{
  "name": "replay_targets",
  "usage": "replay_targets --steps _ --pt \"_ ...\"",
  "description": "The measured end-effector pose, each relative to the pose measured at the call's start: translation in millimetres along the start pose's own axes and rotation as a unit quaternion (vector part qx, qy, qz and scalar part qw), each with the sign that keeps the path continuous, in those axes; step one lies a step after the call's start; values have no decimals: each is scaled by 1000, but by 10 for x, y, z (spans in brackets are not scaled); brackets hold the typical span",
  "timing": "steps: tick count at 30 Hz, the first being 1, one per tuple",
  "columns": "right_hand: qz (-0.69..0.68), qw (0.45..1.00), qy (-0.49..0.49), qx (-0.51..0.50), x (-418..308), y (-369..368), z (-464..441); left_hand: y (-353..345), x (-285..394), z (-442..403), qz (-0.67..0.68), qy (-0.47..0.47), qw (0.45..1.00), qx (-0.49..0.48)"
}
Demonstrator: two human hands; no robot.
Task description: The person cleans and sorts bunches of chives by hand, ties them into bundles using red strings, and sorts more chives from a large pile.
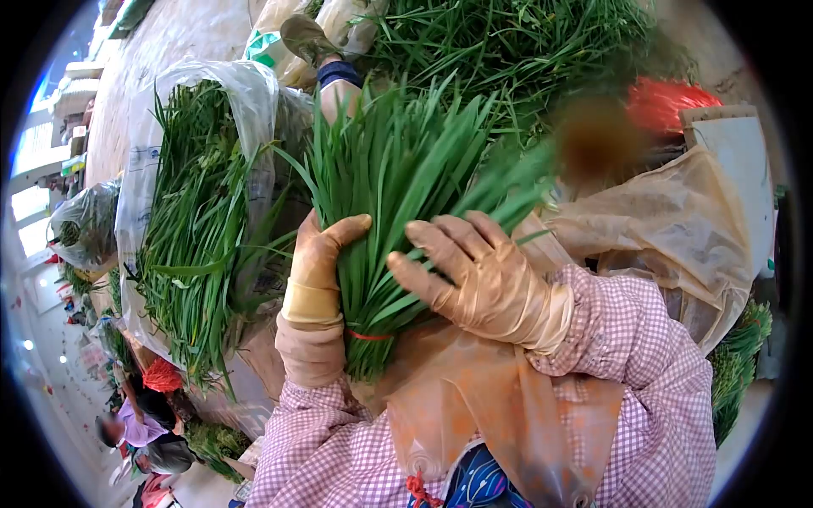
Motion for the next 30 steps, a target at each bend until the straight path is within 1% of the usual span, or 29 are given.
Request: replay_targets --steps 1,3,4,5,6,9,10,11,12,14,15,18,19,21,22,23,24,25,26,27,29,30 --pt "16 1000 20 10 -10 10 -42 -25 16 30 1 -2 1000 -1" --pt "49 997 58 31 -30 29 -121 -35 48 77 -41 -10 999 18" --pt "40 997 20 -55 2 -139 -101 2 -25 9 6 -7 1000 -8" --pt "31 989 -18 -140 36 -268 -65 38 -51 -19 6 -8 1000 -9" --pt "6 980 -26 -198 25 -278 -25 72 -78 -42 25 -2 1000 -7" --pt "-31 980 -44 -191 0 -310 111 97 -100 -46 45 18 999 -8" --pt "-10 986 -34 -162 -6 -300 129 99 -105 -49 49 21 999 -7" --pt "-11 986 -37 -163 -26 -318 154 103 -109 -46 51 25 998 -6" --pt "17 987 -36 -153 -48 -310 183 114 -118 -45 49 28 998 -7" --pt "68 987 -26 -146 -88 -241 211 136 -118 -57 66 14 998 -13" --pt "68 986 -30 -148 -102 -219 232 131 -125 -55 65 17 998 -14" --pt "62 985 -14 -160 -166 -222 275 184 -66 -40 22 -25 999 14" --pt "60 985 -17 -162 -168 -224 276 180 -81 -42 20 -21 999 14" --pt "61 984 -14 -167 -178 -227 273 167 -43 -36 12 -54 998 10" --pt "55 986 -23 -153 -166 -224 276 148 -20 -15 -25 -54 998 8" --pt "55 987 -25 -151 -150 -239 274 122 -10 4 -27 -55 998 6" --pt "43 987 -42 -151 -110 -258 274 32 111 57 -59 -148 987 -33" --pt "30 986 -57 -152 -70 -284 279 -56 231 153 -90 -239 964 -70" --pt "-13 987 -71 -143 -21 -317 310 -61 352 263 -50 -277 957 -73" --pt "-12 987 -71 -142 22 -332 329 -63 545 404 -40 -354 933 -55" --pt "-94 981 -76 -153 89 -366 367 66 830 727 -119 -481 868 29" --pt "-128 971 -79 -184 109 -412 389 212 910 834 -119 -482 868 29"
Point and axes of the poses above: each hand's wrist, its own z-axis away from the middle knuckle, its own y-axis out of the back of the hand, x = y × z, the point moved 7 cm from there along -z, towards the middle knuckle, and after that the axes turned 13 degrees about z, right-handed, at the moved point
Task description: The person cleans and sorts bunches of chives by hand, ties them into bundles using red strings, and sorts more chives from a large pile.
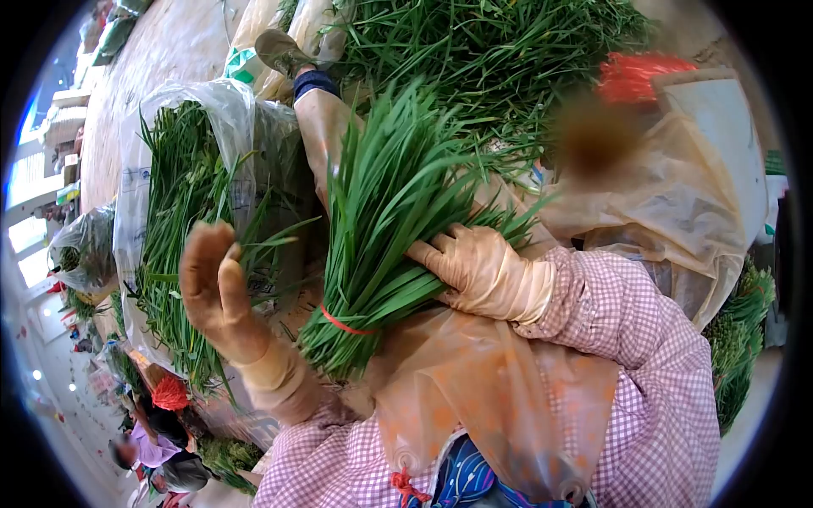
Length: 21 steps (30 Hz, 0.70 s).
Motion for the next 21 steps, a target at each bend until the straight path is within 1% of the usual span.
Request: replay_targets --steps 1,2,3,4,5,6,7,8,9,11,12,13,14,15,16,17,18,19,21 --pt "1 1000 0 2 11 -14 2 75 -14 13 -173 67 977 -103" --pt "11 999 18 27 -8 -13 2 84 -95 65 -339 131 910 -201" --pt "20 998 37 51 -36 -2 6 -16 -131 156 -424 132 855 -269" --pt "19 998 39 54 -51 -1 6 -42 -222 268 -428 134 827 -340" --pt "62 996 48 38 -82 -26 5 -112 -290 371 -431 135 793 -409" --pt "106 993 56 22 -100 -53 6 -168 -397 464 -373 216 783 -448" --pt "108 992 55 25 -105 -52 -2 -276 -489 579 -310 294 764 -483" --pt "129 985 75 82 -150 22 -9 -248 -634 663 -361 321 726 -490" --pt "150 974 94 139 -186 94 -8 -293 -632 694 -379 245 740 -499" --pt "166 968 98 163 -194 144 2 -371 -614 708 -373 191 774 -475" --pt "176 976 69 112 -157 128 -9 -402 -584 707 -369 185 775 -478" --pt "184 980 40 60 -105 116 -8 -459 -495 675 -404 114 770 -480" --pt "222 975 15 -16 -4 90 -19 -511 -420 651 -436 44 761 -479" --pt "211 977 3 45 157 97 9 -542 -375 621 -465 -19 748 -472" --pt "315 949 -24 5 381 15 67 -587 -346 602 -507 -49 729 -458" --pt "261 952 -158 6 748 83 129 -632 -317 588 -547 -78 706 -442" --pt "348 895 -279 -10 1212 60 210 -640 -362 591 -570 -78 692 -435" --pt "293 896 -304 137 1467 328 454 -675 -370 625 -566 -82 692 -440" --pt "225 869 -404 177 1970 736 798 -697 -419 723 -618 -84 647 -439"
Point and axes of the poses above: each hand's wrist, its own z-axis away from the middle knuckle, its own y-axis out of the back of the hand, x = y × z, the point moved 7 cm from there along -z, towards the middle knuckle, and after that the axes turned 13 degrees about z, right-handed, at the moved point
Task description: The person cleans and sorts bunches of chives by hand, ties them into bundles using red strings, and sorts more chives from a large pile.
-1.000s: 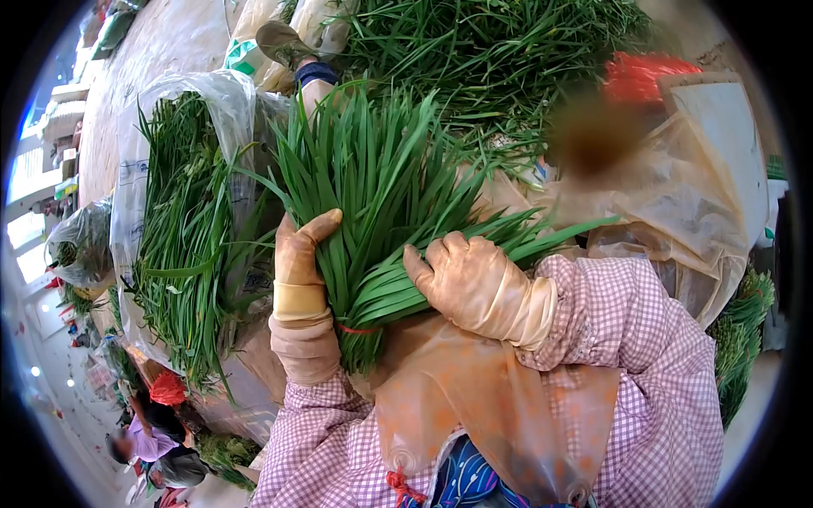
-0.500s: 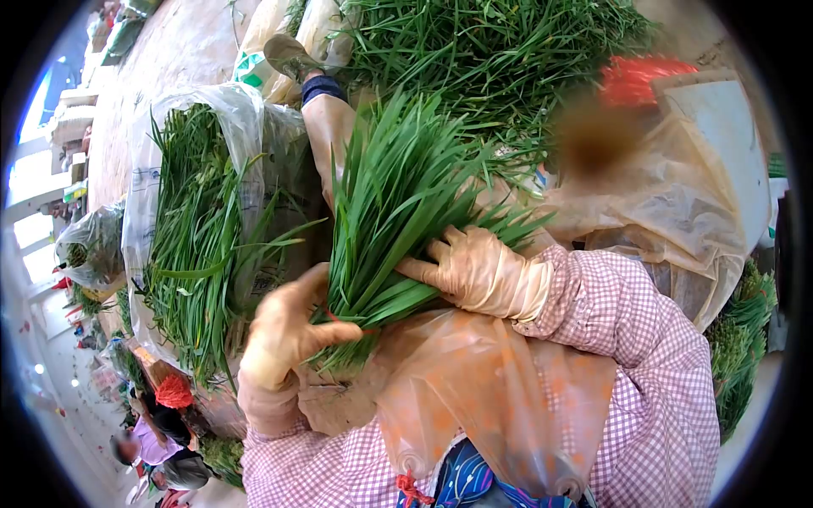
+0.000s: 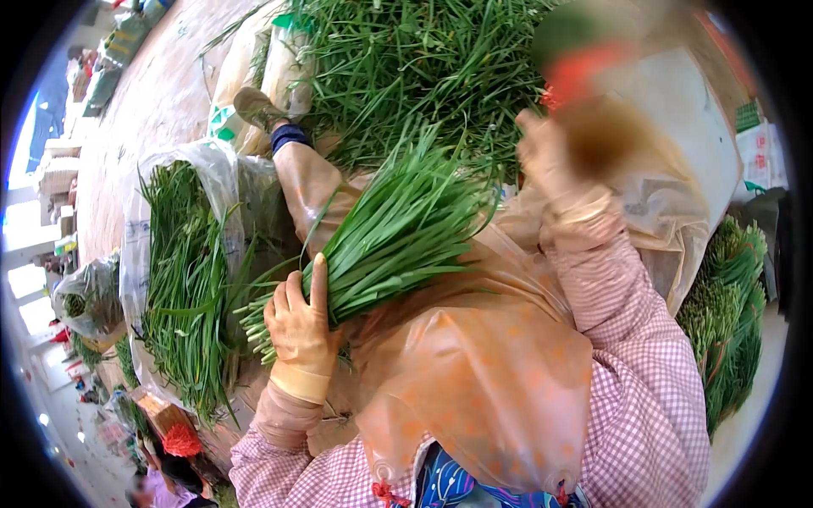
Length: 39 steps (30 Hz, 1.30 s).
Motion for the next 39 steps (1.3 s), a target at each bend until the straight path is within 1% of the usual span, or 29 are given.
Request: replay_targets --steps 2,3,4,5,6,7,8,9,12,13,14,15,16,17,18,19,20,21,22,24,28,31,32,34,35,36,37,38,39 --pt "-49 969 23 242 138 780 4 -58 53 41 0 3 1000 5" --pt "-44 970 19 240 122 950 17 -48 74 59 -12 10 1000 21" --pt "-209 962 -19 175 109 1022 22 -31 96 77 -24 18 999 39" --pt "-369 922 -56 107 31 1005 51 -20 133 93 -28 20 998 42" --pt "-461 876 -42 139 -161 1023 122 -63 152 114 -29 19 998 43" --pt "-546 821 -21 169 -353 1043 194 -100 176 145 -65 5 995 80" --pt "-406 880 140 201 -682 1275 316 -118 210 175 -102 -12 988 116" --pt "-278 877 294 258 -1003 1460 522 -121 254 184 -122 -21 983 134" --pt "-189 860 472 33 -1863 1148 1017 -197 301 276 -143 -27 974 171" --pt "-180 856 483 -38 -1960 917 1059 -149 363 292 -125 1 983 138" --pt "-150 864 472 -90 -2035 581 1070 -219 309 367 -54 -1 995 89" --pt "-173 864 453 -133 -2102 238 1044 -201 324 408 -14 -6 997 76" --pt "-213 859 431 -176 -2077 150 983 -154 388 457 2 -10 996 87" --pt "-290 850 397 -189 -2039 113 935 -207 313 587 -1 -89 986 144" --pt "-369 833 363 -198 -1992 81 888 -203 273 597 17 -116 978 173" --pt "-444 808 331 -201 -1940 55 848 -170 297 528 49 -115 974 190" --pt "-532 777 297 -159 -1929 -47 842 -132 317 450 85 -113 969 204" --pt "-552 767 260 -199 -1973 -290 848 -84 328 390 122 -106 962 219" --pt "-596 732 210 -255 -1975 -365 844 -14 351 314 162 -95 954 232" --pt "-702 638 146 -281 -1890 -236 878 137 403 185 247 -71 931 257" --pt "-721 640 135 -229 -1656 325 791 445 549 -59 471 -20 829 302" --pt "-692 694 197 28 -1589 767 726 683 793 -196 614 -3 722 318" --pt "-689 697 194 39 -1553 743 749 758 890 -230 652 -1 689 318" --pt "-655 729 182 -77 -1310 997 877 871 992 -285 701 -9 644 305" --pt "-519 816 185 -176 -1165 1111 908 933 1003 -295 715 -19 631 299" --pt "-517 819 181 -170 -894 1347 848 941 849 -370 658 -94 691 284" --pt "-446 849 194 -208 -673 1490 817 937 698 -423 598 -172 733 273" --pt "-372 871 207 -244 -563 1524 827 1023 908 -380 450 -309 803 240" --pt "-449 874 154 -108 -382 1629 763 1015 918 -406 450 -313 801 240"
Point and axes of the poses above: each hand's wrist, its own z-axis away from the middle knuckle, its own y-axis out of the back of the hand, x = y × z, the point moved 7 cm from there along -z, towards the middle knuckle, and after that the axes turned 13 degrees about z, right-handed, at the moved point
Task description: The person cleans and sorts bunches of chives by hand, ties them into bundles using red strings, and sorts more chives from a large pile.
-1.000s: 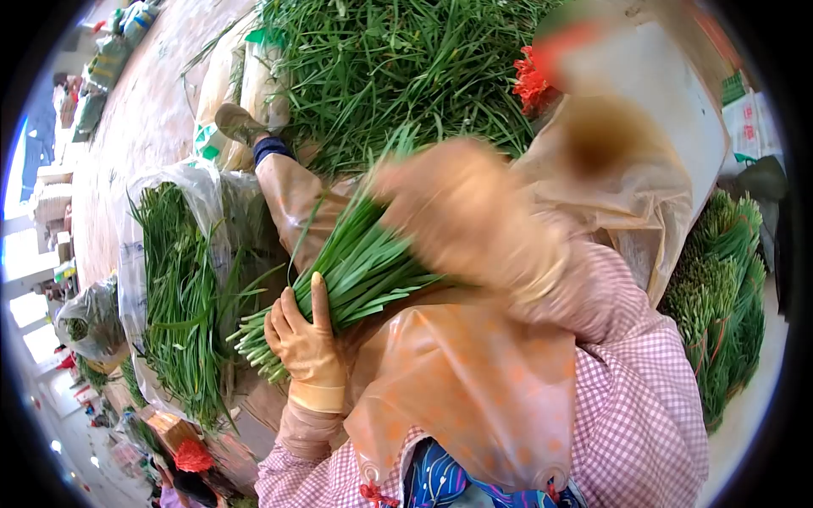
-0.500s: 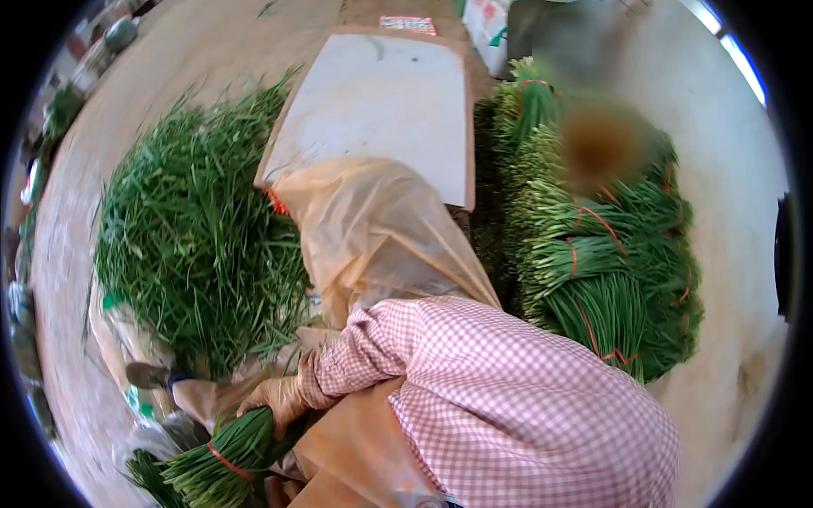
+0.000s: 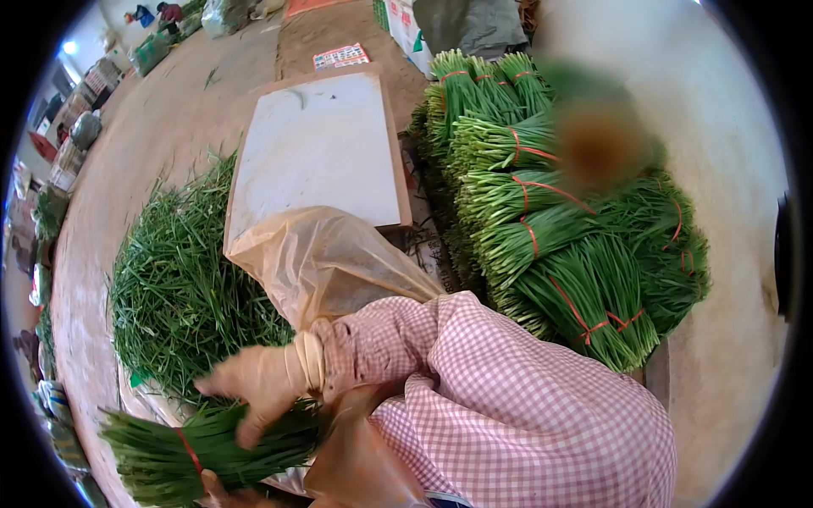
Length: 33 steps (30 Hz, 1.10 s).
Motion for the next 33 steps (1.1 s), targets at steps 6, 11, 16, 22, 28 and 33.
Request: replay_targets --steps 6,11,16,22,28,33 --pt "-229 892 290 259 -403 457 176 -721 327 -694 344 61 935 -62" --pt "-383 858 147 309 -207 708 494 -1215 639 -1099 321 151 930 -99" --pt "-208 911 77 348 -111 1119 1084 -1717 1023 -1273 349 129 910 -184" --pt "-36 829 -240 504 950 2216 3256 -1785 442 -1382 470 162 855 -147" --pt "37 511 -354 782 1868 2861 6301 -1479 -223 -1357 487 244 831 -115" --pt "54 465 -376 800 1902 2805 6731 -1342 -298 -1249 445 264 849 -105"
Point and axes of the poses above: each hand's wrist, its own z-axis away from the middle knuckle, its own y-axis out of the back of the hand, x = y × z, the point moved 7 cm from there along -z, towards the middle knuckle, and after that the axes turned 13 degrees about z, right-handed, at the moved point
